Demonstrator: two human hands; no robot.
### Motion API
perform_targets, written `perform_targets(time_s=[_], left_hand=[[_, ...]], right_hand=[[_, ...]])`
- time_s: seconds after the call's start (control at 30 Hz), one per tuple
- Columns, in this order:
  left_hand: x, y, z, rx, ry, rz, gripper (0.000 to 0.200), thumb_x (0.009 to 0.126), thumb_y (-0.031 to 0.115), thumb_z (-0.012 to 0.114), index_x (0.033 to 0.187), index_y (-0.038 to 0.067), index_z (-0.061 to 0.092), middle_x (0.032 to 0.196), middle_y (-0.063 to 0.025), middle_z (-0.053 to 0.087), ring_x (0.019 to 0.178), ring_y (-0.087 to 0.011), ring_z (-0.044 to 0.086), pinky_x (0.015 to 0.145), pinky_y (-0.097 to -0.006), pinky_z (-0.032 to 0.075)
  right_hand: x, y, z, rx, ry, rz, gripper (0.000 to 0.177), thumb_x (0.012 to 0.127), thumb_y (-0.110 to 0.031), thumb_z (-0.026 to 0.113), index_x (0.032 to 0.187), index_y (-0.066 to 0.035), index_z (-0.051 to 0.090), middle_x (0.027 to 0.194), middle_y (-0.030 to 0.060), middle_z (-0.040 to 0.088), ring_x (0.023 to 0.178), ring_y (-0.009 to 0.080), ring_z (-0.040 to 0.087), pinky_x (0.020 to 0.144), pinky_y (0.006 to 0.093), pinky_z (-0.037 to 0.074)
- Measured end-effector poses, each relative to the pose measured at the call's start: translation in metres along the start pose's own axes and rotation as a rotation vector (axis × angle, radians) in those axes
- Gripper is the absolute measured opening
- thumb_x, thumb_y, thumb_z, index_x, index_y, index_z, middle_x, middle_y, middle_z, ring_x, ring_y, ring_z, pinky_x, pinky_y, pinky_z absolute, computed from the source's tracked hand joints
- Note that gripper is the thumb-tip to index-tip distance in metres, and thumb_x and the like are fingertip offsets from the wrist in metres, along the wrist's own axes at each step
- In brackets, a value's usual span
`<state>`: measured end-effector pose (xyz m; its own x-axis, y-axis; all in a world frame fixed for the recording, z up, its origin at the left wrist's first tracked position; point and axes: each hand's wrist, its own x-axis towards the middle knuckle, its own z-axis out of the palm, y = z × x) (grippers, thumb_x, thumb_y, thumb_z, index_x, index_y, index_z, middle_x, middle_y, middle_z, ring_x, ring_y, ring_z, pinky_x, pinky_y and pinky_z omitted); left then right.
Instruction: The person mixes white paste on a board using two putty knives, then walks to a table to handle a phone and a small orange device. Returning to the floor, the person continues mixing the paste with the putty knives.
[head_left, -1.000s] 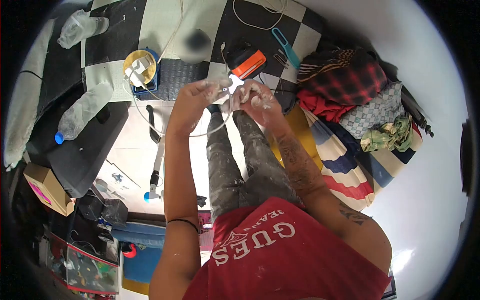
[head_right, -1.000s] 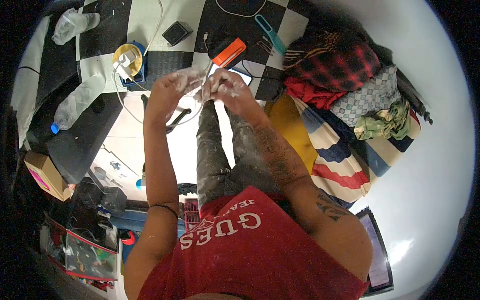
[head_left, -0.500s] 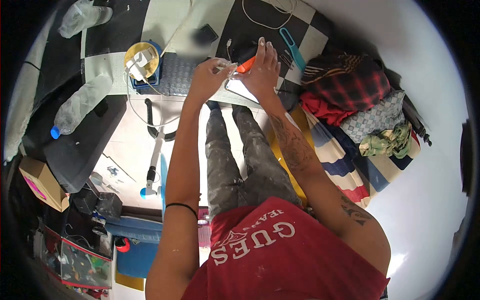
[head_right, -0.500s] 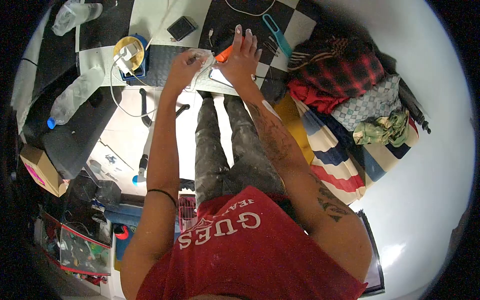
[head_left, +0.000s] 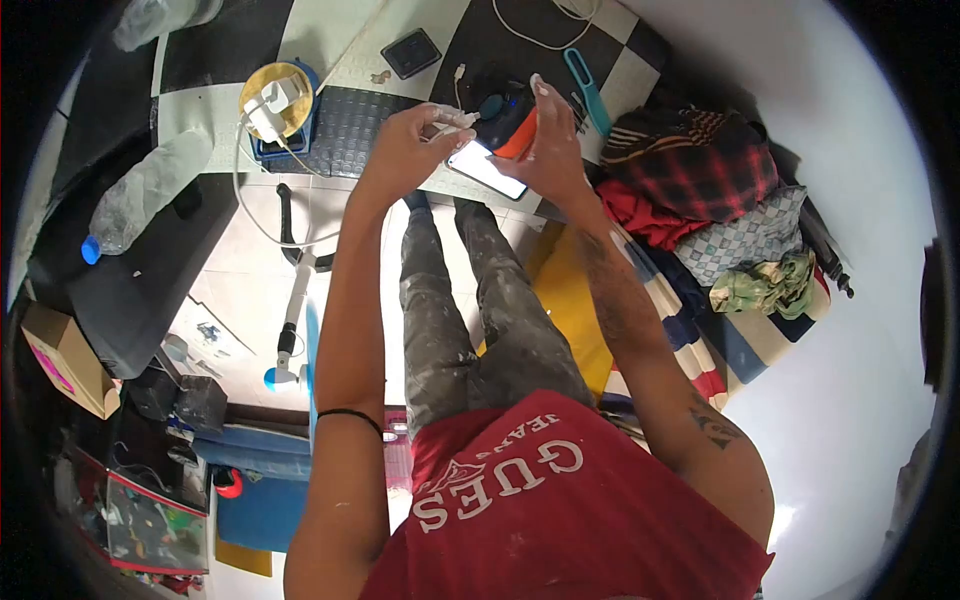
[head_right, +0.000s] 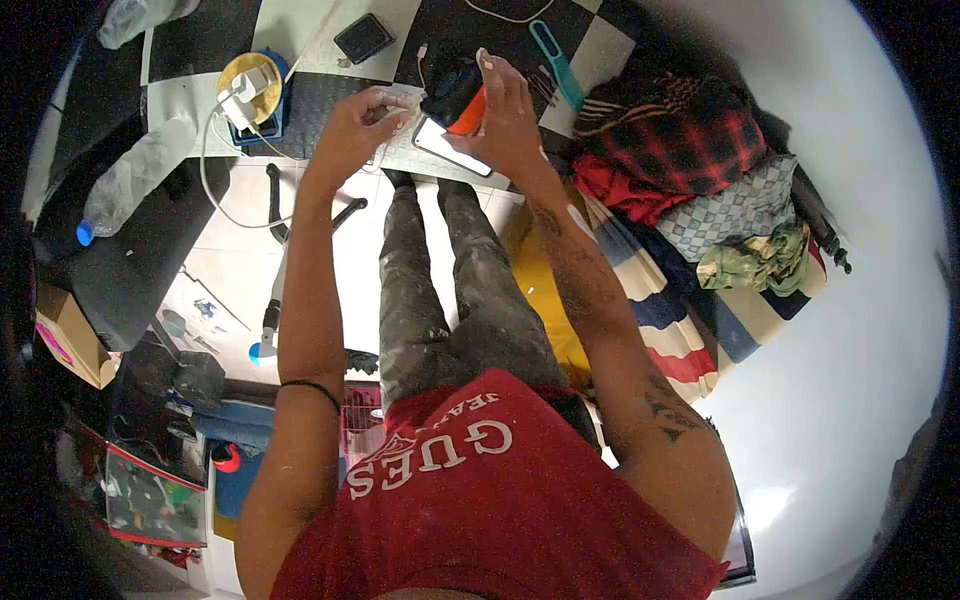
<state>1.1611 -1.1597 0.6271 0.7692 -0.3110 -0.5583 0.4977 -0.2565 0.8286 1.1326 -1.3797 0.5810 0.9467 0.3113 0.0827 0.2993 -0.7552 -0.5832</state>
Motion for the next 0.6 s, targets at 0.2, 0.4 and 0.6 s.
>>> perform_targets(time_s=[0.2, 0.4, 0.6], left_hand=[[-0.026, 0.037, -0.001, 0.155, -0.103, 0.372, 0.031, 0.077, 0.014, 0.064, 0.105, 0.002, 0.06, 0.111, -0.0149, 0.059, 0.095, -0.0259, 0.06, 0.086, -0.0343, 0.047], [-0.055, 0.069, 0.0, 0.331, -0.003, 0.404, 0.032, 0.077, 0.01, 0.063, 0.107, 0.001, 0.058, 0.116, -0.0155, 0.057, 0.102, -0.0314, 0.056, 0.091, -0.0383, 0.043], [-0.054, 0.065, -0.003, 0.373, 0.004, 0.44, 0.03, 0.077, 0.007, 0.061, 0.107, 0.002, 0.059, 0.117, -0.0153, 0.057, 0.103, -0.0309, 0.056, 0.091, -0.0386, 0.042]], right_hand=[[0.0, -0.033, -0.061, 0.058, -0.143, -0.074, 0.11, 0.052, -0.026, 0.084, 0.138, -0.006, 0.018, 0.135, 0.02, 0.036, 0.122, 0.0392, 0.037, 0.1, 0.0469, 0.034], [0.003, -0.046, -0.079, 0.164, -0.103, -0.154, 0.11, 0.049, -0.027, 0.086, 0.137, -0.007, 0.024, 0.134, 0.0205, 0.035, 0.123, 0.0397, 0.035, 0.1, 0.0485, 0.031], [0.003, -0.057, -0.082, 0.154, -0.108, -0.147, 0.109, 0.049, -0.027, 0.086, 0.137, -0.011, 0.024, 0.134, 0.0201, 0.035, 0.122, 0.04, 0.036, 0.099, 0.0496, 0.032]])
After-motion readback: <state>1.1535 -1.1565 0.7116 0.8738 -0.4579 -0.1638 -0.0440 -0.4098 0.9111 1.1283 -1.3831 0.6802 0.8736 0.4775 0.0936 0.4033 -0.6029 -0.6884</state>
